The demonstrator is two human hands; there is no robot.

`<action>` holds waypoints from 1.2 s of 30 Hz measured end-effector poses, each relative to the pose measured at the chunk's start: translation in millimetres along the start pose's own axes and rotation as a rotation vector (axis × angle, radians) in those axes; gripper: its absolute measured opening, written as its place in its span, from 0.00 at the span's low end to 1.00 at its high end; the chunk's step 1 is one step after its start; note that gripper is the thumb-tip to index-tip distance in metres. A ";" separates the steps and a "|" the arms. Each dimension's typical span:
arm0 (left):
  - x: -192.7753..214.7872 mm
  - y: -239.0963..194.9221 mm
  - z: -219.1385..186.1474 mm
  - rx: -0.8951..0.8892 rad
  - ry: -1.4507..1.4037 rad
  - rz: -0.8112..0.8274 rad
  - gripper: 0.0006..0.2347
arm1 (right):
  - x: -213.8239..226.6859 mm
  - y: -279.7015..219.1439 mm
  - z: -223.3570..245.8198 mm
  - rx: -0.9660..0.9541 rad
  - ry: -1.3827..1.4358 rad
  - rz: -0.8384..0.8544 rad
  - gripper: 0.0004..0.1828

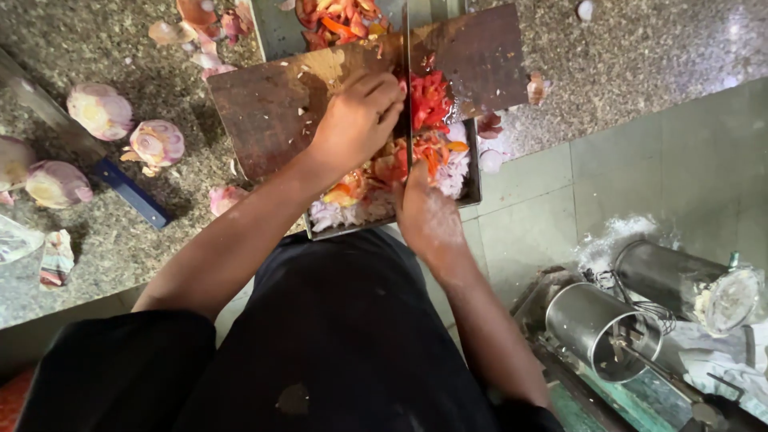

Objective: The person chops tomatoes and cilantro using a large knife on a wooden board placed over a tray of chopped onions.

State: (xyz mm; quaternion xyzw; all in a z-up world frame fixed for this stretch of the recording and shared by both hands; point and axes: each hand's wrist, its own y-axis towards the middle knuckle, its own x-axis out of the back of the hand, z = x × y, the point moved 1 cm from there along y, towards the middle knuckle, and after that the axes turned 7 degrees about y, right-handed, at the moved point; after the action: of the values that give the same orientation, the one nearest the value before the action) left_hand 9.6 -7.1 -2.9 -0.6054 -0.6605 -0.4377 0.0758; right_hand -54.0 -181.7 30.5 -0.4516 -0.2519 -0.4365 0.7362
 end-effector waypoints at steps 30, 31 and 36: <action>-22.8 -94.1 -30.7 -0.251 0.320 0.511 0.40 | 32.7 -81.8 -85.3 -0.165 0.430 -0.178 0.15; -37.5 -98.7 -35.5 -0.295 0.398 0.568 0.35 | 23.1 -84.5 -87.7 -0.143 0.411 -0.226 0.17; -6.3 -103.2 -62.6 -0.307 0.591 0.378 0.35 | 60.5 -77.2 -77.8 -0.031 0.137 -0.182 0.17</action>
State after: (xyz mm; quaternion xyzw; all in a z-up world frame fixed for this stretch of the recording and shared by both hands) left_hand -105.0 -41.6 -19.1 -0.5683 -0.4136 -0.6656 0.2509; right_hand -93.2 -292.0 75.0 -0.4072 -0.2342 -0.5352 0.7020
